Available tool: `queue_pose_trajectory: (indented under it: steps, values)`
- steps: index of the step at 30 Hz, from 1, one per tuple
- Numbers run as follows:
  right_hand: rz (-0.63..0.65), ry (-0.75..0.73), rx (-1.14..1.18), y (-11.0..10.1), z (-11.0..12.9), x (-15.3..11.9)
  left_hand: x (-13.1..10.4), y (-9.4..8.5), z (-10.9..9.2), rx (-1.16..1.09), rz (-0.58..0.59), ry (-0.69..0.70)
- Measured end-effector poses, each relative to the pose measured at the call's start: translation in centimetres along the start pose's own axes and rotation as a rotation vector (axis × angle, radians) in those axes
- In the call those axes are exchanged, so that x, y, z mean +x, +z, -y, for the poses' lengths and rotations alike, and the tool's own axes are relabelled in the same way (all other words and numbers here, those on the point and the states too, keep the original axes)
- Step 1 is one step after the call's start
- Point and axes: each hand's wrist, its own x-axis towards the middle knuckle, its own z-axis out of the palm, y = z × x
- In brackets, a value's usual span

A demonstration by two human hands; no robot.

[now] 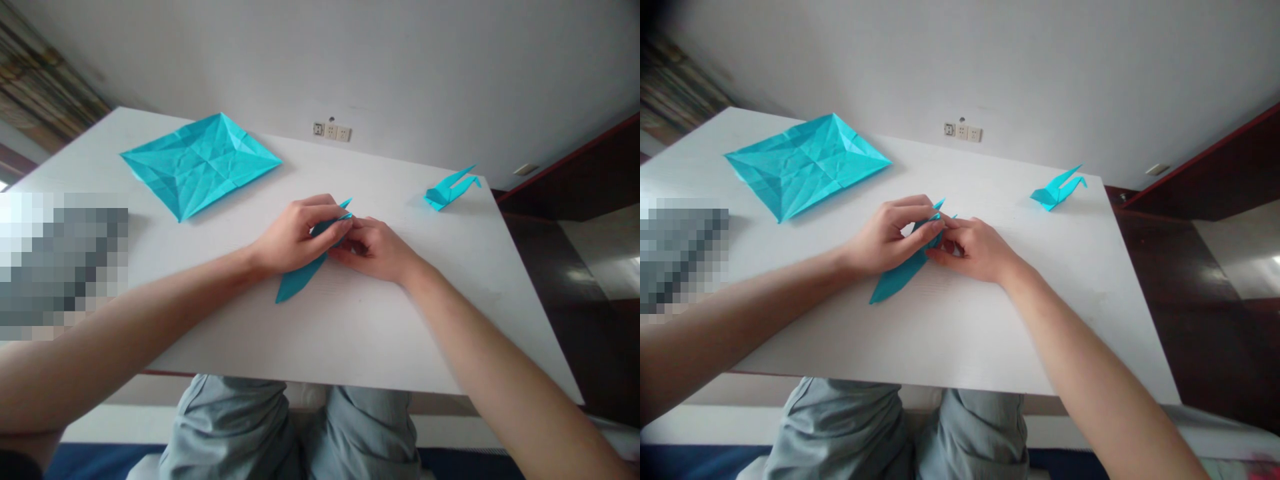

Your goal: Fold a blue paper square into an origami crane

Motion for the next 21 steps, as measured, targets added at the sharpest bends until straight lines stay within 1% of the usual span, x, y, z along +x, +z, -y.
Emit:
queue_pose_trajectory:
  steps: [4,7,14,21]
  values:
    - [0.030,0.026,-0.017,-0.04,0.00,-0.03,-0.09,-0.01,0.03,0.008,0.008,-0.034]
    - [0.020,0.020,-0.014,-0.02,-0.04,-0.06,-0.12,-0.05,-0.03,0.011,0.015,-0.047]
    - [0.017,0.011,-0.004,-0.01,0.02,0.03,-0.09,-0.05,-0.04,0.010,0.003,-0.015]
    - [-0.018,-0.051,0.010,0.04,0.01,0.04,-0.10,-0.05,-0.10,0.028,0.015,-0.037]
